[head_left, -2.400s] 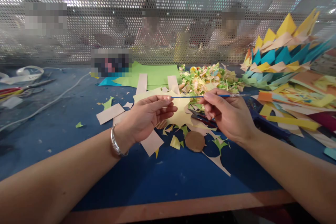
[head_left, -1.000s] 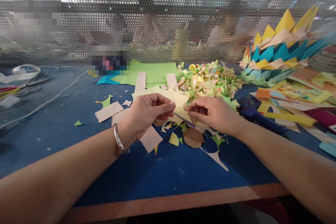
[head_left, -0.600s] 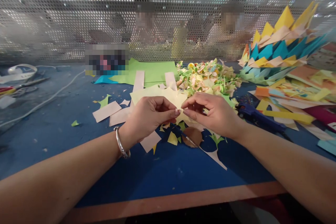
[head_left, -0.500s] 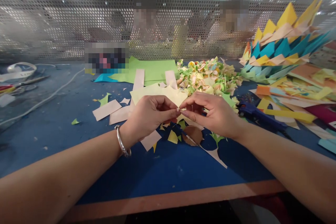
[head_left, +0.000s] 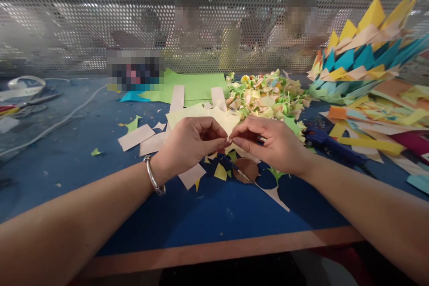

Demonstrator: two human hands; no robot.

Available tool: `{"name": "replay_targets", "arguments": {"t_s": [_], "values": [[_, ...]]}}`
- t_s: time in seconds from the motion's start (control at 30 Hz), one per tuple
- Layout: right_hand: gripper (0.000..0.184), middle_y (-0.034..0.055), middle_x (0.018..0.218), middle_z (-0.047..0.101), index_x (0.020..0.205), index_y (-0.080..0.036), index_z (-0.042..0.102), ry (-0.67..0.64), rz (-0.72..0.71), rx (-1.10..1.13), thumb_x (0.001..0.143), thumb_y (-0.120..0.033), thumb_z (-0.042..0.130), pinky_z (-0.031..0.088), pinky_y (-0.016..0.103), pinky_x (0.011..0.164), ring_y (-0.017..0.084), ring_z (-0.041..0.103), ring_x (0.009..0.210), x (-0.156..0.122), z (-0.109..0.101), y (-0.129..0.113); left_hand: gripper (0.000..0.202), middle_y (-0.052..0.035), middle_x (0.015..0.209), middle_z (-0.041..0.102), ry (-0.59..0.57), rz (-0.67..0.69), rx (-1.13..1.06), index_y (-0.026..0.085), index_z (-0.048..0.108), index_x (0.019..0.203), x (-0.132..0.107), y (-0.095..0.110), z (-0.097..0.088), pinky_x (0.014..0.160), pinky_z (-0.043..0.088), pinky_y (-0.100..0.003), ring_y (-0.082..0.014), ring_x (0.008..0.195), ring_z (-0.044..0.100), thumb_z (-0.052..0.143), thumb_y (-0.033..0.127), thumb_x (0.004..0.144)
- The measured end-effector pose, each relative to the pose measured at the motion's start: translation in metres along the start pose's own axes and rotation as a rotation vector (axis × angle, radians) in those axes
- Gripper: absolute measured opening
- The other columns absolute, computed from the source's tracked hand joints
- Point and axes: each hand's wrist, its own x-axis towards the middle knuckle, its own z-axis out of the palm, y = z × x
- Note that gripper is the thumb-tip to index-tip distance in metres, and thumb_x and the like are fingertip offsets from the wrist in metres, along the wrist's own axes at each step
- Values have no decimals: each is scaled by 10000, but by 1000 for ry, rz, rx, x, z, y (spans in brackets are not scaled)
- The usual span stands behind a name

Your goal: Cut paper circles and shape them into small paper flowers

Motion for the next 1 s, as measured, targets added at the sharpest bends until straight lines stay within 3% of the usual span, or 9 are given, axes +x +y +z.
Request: {"name": "replay_targets", "arguments": {"t_s": [0.43, 0.7, 0.77, 0.93, 1.0], "values": [[93, 2, 723, 617, 805, -176, 660, 61, 79, -44, 875, -201, 604, 408, 226, 545, 96, 536, 616, 1, -1, 2, 187, -8, 633, 654, 4, -5, 227, 174, 625, 808, 11, -17, -9, 458, 395, -207, -93, 514, 547, 713, 330, 754], [113, 2, 704, 613, 810, -165, 664, 60, 94, -21, 880, -233, 608, 407, 226, 537, 94, 530, 593, 2, -2, 4, 109, -44, 732, 703, 63, 24, 358, 166, 656, 798, 5, -3, -14, 563, 451, -229, -125, 630, 616, 626, 270, 815], [126, 6, 716, 618, 814, -163, 669, 58, 98, -25, 883, -251, 611, 414, 229, 547, 98, 534, 602, 2, -3, 4, 122, -24, 679, 688, 6, 14, 388, 168, 679, 789, 1, 4, -15, 548, 435, -221, -113, 585, 591, 627, 276, 814], [137, 8, 732, 615, 809, -165, 672, 68, 83, -59, 886, -260, 611, 414, 230, 566, 101, 531, 626, 1, -4, 4, 135, 20, 640, 674, -333, -29, 478, 202, 730, 838, -11, 19, -12, 478, 375, -192, -102, 526, 559, 665, 306, 781], [135, 3, 718, 609, 804, -168, 669, 64, 81, -62, 886, -254, 607, 410, 228, 561, 99, 525, 617, 1, -4, 4, 190, 18, 665, 673, -397, -29, 520, 205, 730, 899, -15, 21, -9, 483, 377, -196, -112, 541, 572, 688, 331, 763]]}}
